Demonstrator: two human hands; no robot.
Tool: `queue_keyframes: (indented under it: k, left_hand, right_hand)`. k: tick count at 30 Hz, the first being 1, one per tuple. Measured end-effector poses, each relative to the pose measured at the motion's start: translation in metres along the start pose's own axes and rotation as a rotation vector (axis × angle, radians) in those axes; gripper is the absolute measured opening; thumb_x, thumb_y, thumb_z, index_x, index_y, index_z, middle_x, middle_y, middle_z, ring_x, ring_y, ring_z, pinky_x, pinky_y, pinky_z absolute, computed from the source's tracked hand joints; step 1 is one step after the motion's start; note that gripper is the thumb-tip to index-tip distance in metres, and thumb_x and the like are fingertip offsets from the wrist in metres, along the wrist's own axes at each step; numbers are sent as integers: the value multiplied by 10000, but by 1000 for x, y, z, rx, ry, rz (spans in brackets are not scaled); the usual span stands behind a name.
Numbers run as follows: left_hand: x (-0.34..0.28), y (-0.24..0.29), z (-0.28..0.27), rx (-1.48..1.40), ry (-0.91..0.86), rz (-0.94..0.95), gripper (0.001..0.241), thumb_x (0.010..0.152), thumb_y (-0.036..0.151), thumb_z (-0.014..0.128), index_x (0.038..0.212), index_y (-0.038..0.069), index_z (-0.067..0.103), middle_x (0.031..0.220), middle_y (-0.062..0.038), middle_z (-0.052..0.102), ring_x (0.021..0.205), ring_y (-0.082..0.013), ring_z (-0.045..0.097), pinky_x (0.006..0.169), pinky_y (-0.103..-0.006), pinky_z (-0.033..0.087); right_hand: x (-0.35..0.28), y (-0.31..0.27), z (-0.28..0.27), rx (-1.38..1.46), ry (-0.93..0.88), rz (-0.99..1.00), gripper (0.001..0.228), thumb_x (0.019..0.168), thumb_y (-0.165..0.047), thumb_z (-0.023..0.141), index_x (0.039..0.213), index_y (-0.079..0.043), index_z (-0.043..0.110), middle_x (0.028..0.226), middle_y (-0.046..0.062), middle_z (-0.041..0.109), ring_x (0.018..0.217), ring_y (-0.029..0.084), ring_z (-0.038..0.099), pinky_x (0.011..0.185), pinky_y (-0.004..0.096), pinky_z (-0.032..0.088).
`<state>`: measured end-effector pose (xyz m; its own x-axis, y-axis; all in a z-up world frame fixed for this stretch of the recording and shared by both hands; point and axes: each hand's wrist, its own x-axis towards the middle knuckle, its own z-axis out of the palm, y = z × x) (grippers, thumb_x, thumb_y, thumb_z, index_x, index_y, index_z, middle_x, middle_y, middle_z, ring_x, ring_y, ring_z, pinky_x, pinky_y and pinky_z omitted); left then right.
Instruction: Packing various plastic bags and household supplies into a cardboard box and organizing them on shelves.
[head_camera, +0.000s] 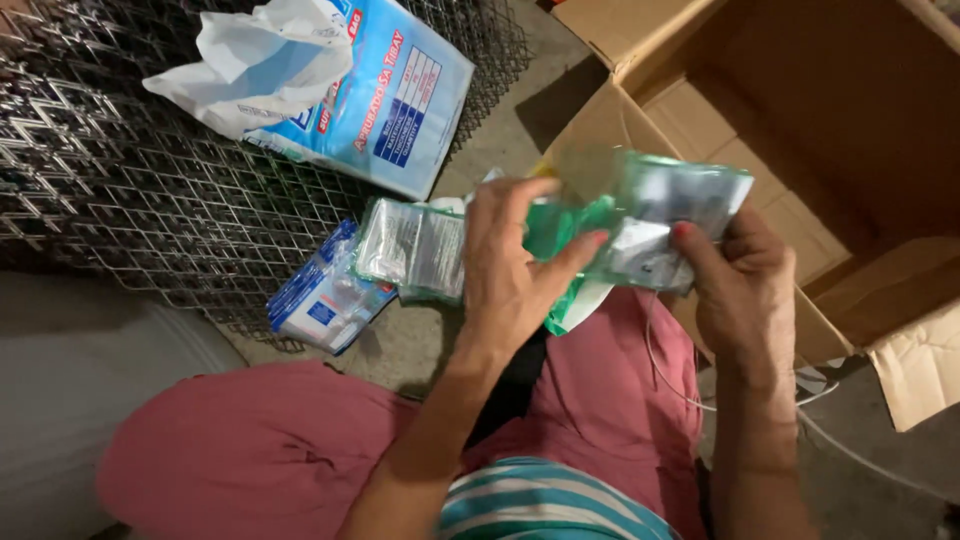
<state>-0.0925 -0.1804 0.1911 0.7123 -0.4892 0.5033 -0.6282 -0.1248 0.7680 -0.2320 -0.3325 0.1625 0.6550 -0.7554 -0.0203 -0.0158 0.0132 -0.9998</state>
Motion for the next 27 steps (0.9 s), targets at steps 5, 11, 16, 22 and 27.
queue_keyframes:
  k: [5,11,16,22,27]
  left_hand:
    - [-34,-81,34,198,-335,-326,443,784,295,789,1099,1,684,953,-243,710,891,-438,689,735,-500,529]
    - [-39,-106,32,164,-169,-267,196,887,128,684,1024,-13,689,939,-239,711,844,-429,696,746,-494,545]
    - [-34,-90,29,70,-140,-241,189,902,94,644,1057,15,716,982,-201,732,845,-395,718,749,-458,564]
    - [-36,-80,37,18,-93,-85,206,936,105,620,1104,26,710,1044,-210,731,955,-406,704,837,-450,557]
    - [-30,-75,26,123,-134,-292,191,942,191,654,1077,78,728,938,-184,742,868,-397,717,734,-467,553]
  right_hand:
    - [1,22,26,171,98,-17,245,981,26,668,1221,-16,652,1097,63,741,932,137,706,818,285,590]
    - [0,102,45,-95,119,-11,254,948,-47,741,1167,-30,615,907,88,692,731,183,638,622,339,511]
    - [-16,63,43,-705,44,-133,276,923,-128,761,1087,-9,573,795,199,681,683,353,687,584,449,520]
    - [-15,46,53,-940,-183,-318,427,787,-85,735,1179,-1,587,846,269,674,805,483,652,682,555,501]
    - [-9,20,56,-877,-408,-9,294,849,-147,708,1118,-60,628,896,253,702,896,467,665,736,549,515]
